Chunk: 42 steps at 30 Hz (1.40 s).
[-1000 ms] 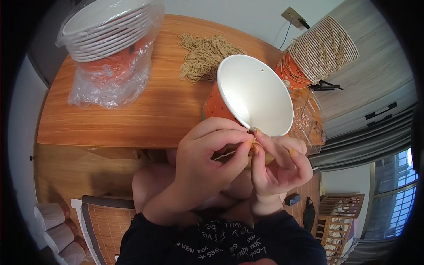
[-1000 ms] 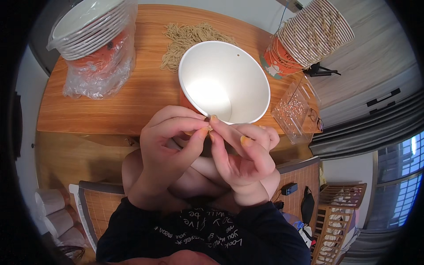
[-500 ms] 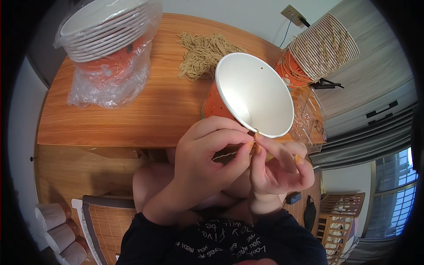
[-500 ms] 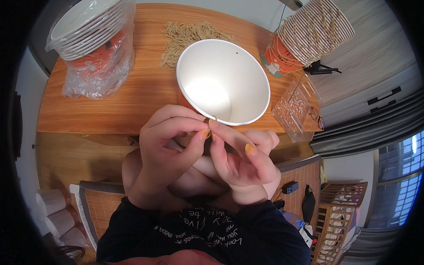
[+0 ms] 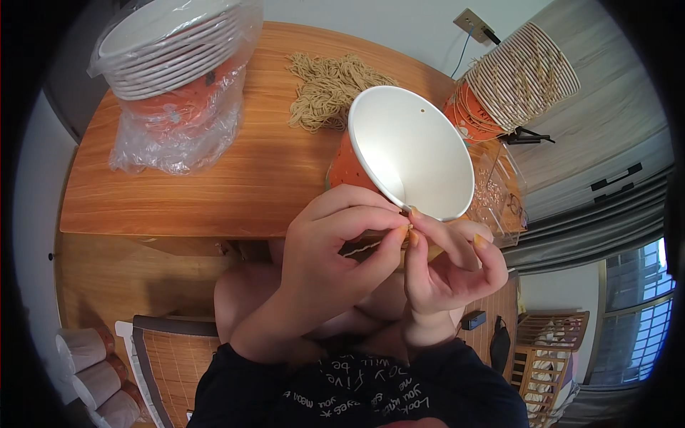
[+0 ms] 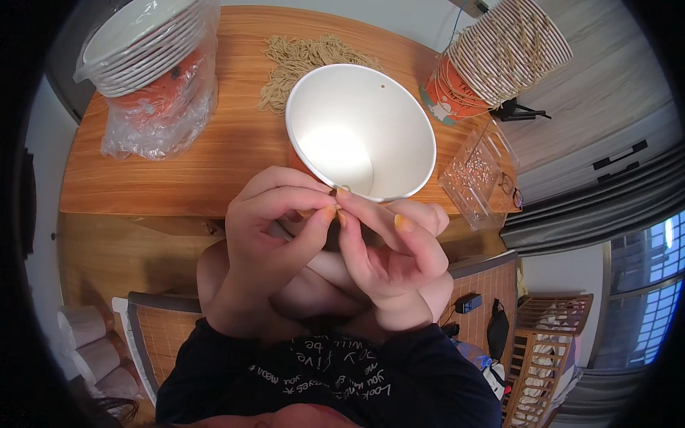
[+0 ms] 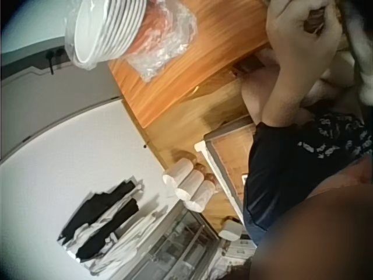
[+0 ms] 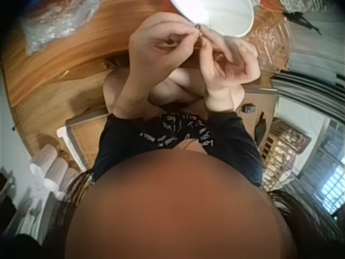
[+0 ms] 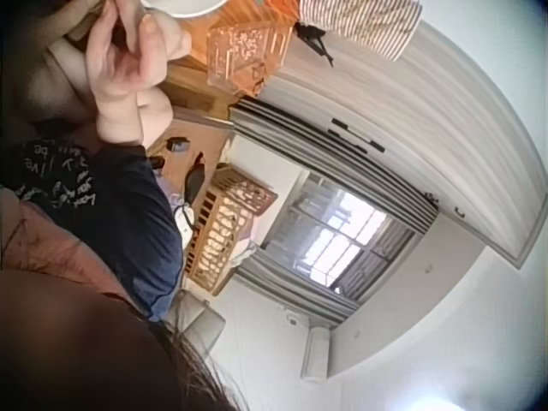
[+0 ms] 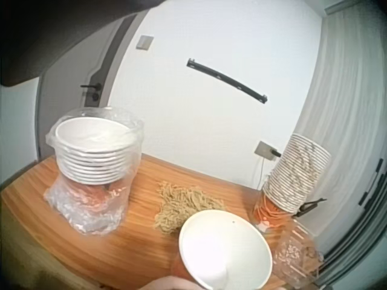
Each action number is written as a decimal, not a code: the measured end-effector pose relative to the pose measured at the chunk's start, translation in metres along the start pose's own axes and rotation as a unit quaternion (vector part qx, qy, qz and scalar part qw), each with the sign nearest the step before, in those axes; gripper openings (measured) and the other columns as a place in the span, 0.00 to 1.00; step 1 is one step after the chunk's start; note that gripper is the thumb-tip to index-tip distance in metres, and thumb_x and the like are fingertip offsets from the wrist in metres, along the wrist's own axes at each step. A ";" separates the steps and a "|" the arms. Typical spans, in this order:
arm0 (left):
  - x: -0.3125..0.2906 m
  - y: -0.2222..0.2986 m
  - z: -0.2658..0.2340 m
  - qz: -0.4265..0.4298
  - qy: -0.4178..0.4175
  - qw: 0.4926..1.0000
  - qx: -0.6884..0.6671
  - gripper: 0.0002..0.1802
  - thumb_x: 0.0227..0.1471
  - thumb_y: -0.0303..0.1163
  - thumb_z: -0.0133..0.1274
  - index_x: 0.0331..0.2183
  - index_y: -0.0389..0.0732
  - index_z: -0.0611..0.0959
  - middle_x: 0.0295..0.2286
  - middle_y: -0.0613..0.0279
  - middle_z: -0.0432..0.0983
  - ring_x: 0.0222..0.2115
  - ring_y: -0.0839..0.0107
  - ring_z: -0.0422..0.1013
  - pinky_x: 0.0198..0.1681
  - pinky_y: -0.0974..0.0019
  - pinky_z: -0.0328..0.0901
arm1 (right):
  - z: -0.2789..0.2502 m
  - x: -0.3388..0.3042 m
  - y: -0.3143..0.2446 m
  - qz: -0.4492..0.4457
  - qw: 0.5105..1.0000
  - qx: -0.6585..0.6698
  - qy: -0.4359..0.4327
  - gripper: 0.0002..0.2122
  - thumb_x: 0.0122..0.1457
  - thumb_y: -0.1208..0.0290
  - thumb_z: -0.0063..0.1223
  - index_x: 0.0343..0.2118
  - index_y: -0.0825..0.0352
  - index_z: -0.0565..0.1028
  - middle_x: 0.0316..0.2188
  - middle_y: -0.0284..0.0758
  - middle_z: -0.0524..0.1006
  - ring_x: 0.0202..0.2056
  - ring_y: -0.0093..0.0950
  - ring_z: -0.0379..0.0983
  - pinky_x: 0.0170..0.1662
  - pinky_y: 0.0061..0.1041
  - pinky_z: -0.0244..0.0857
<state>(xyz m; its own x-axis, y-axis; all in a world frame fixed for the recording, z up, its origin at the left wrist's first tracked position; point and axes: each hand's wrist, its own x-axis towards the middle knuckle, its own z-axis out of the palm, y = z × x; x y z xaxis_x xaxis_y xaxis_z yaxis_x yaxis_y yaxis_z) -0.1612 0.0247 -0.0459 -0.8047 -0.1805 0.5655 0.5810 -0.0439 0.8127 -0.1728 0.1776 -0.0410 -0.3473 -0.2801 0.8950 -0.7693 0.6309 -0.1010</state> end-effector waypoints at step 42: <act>0.000 -0.004 0.005 0.006 -0.012 0.999 0.050 0.06 0.41 0.25 0.62 0.26 0.42 0.83 0.29 0.65 0.77 0.29 0.68 0.74 0.34 0.67 0.68 | -0.011 -0.002 -0.009 0.066 0.998 -0.004 -0.001 0.26 0.51 0.86 0.56 0.49 0.62 0.56 0.33 0.40 0.81 0.37 0.25 0.68 0.48 0.25 0.58</act>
<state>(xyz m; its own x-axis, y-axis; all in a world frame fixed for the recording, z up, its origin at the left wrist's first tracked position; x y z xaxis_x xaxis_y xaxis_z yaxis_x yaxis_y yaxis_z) -0.1636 0.0300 -0.0484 -0.8018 -0.1560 0.5768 0.5758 0.0563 0.8157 -0.1593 0.1803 -0.0371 -0.4458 -0.1961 0.8734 -0.7125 0.6683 -0.2137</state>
